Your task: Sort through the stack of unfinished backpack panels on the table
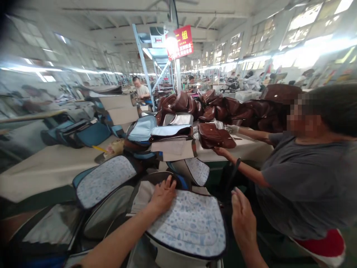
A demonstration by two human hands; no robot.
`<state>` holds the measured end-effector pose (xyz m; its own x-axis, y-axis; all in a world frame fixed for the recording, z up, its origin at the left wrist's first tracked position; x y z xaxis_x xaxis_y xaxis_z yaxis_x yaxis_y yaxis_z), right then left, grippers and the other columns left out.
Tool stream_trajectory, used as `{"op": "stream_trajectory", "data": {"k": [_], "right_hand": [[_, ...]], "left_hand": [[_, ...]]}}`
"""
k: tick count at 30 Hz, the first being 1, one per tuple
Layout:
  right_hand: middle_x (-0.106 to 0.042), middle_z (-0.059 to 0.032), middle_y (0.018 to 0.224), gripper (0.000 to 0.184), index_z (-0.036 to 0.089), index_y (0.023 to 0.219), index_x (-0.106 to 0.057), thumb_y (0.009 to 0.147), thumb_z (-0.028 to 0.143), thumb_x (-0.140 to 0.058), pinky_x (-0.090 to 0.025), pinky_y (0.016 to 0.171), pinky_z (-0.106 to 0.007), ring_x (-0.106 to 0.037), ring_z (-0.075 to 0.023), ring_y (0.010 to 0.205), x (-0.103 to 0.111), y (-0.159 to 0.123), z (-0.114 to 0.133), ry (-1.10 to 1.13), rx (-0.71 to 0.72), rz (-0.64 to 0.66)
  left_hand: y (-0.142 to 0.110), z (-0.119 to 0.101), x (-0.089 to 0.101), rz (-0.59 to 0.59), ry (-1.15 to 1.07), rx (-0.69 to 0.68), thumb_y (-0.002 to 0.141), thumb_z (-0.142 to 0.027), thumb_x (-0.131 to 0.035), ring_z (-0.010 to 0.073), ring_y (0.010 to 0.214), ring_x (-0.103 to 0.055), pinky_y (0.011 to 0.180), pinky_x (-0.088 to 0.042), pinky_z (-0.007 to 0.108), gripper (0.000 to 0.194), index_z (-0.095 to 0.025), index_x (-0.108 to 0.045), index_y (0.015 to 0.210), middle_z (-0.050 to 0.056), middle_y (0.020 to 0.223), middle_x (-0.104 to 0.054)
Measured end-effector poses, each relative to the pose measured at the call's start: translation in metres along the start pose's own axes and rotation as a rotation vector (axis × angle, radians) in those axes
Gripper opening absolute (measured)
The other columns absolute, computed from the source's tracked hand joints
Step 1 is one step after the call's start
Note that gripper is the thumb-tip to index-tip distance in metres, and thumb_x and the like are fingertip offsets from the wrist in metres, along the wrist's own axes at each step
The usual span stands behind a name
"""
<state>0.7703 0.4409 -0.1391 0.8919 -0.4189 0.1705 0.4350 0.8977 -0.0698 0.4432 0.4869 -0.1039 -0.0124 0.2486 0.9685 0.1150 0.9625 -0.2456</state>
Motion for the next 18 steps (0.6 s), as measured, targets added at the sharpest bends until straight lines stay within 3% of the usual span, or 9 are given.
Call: {"op": "stream_trajectory", "data": {"k": [3, 5, 7, 10, 13, 16, 18], "right_hand": [[-0.048, -0.01, 0.154, 0.054, 0.024, 0.146, -0.051, 0.097, 0.046, -0.044, -0.023, 0.121, -0.046, -0.038, -0.0296, 0.144, -0.093, -0.026, 0.034, -0.53, 0.359, 0.498], [-0.048, -0.0116, 0.153, 0.054, 0.024, 0.145, -0.054, 0.094, 0.042, -0.049, -0.023, 0.119, -0.052, -0.04, -0.0338, 0.143, -0.144, -0.054, 0.025, -0.707, 0.425, 0.709], [-0.05, -0.0158, 0.152, 0.059, 0.02, 0.144, -0.055, 0.089, 0.041, -0.055, -0.031, 0.114, -0.055, -0.049, -0.0372, 0.136, -0.177, -0.08, 0.007, -0.778, 0.421, 0.827], [-0.045, -0.0189, 0.154, 0.067, 0.016, 0.152, -0.045, 0.09, 0.043, -0.049, -0.037, 0.109, -0.059, -0.049, -0.0394, 0.137, -0.196, -0.106, -0.02, -0.872, 0.453, 0.925], [-0.04, -0.0182, 0.158, 0.072, 0.016, 0.156, -0.037, 0.092, 0.049, -0.04, -0.037, 0.109, -0.063, -0.044, -0.0401, 0.141, -0.197, -0.105, -0.033, -0.951, 0.565, 0.901], [-0.047, -0.0147, 0.153, 0.071, 0.024, 0.151, -0.047, 0.089, 0.058, -0.041, -0.046, 0.106, -0.057, -0.052, -0.0373, 0.136, -0.2, -0.097, -0.037, -0.885, 0.721, 0.859], [-0.053, -0.0171, 0.148, 0.072, 0.022, 0.142, -0.058, 0.083, 0.061, -0.045, -0.05, 0.103, -0.054, -0.057, -0.0383, 0.13, -0.202, -0.094, -0.041, -0.791, 0.808, 0.847]], "left_hand": [[0.0, 0.006, -0.023, 0.008, 0.004, 0.023, 0.096, -0.034, -0.063, 0.037, 0.135, -0.043, 0.108, -0.04, 0.062, 0.054, -0.025, -0.044, 0.147, 0.013, 0.16, -0.031], [-0.004, 0.018, -0.024, 0.013, -0.003, 0.043, 0.097, -0.036, -0.062, 0.0367, 0.134, -0.044, 0.107, -0.042, 0.061, 0.055, -0.026, -0.043, 0.148, 0.013, 0.16, -0.031], [-0.014, 0.027, -0.021, 0.02, -0.017, 0.047, 0.096, -0.036, -0.063, 0.037, 0.134, -0.044, 0.107, -0.042, 0.062, 0.056, -0.026, -0.043, 0.148, 0.013, 0.16, -0.032], [-0.034, 0.032, -0.015, 0.004, -0.065, 0.026, 0.094, -0.039, -0.065, 0.0384, 0.137, -0.042, 0.109, -0.038, 0.064, 0.061, -0.024, -0.043, 0.149, 0.013, 0.16, -0.032], [-0.057, 0.036, 0.005, -0.097, -0.132, 0.01, 0.091, -0.04, -0.067, 0.0403, 0.143, -0.033, 0.114, -0.024, 0.071, 0.058, -0.026, -0.05, 0.144, 0.011, 0.157, -0.04], [-0.096, 0.053, 0.037, -0.278, -0.199, 0.057, 0.094, -0.044, -0.06, 0.0365, 0.148, -0.025, 0.118, -0.012, 0.07, 0.052, -0.03, -0.051, 0.142, 0.006, 0.157, -0.041], [-0.135, 0.072, 0.052, -0.4, -0.243, 0.117, 0.097, -0.049, -0.053, 0.0319, 0.147, -0.029, 0.12, -0.016, 0.065, 0.051, -0.031, -0.047, 0.145, 0.005, 0.157, -0.042]]}}
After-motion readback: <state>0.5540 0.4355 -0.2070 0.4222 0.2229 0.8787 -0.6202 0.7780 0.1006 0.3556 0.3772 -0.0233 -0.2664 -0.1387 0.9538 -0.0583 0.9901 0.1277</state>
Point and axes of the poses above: each hand's wrist, its own y-axis towards the middle knuckle, its own x-axis out of the back of the hand, z = x × y, the point moved 9 cm from there along y, towards the middle knuckle
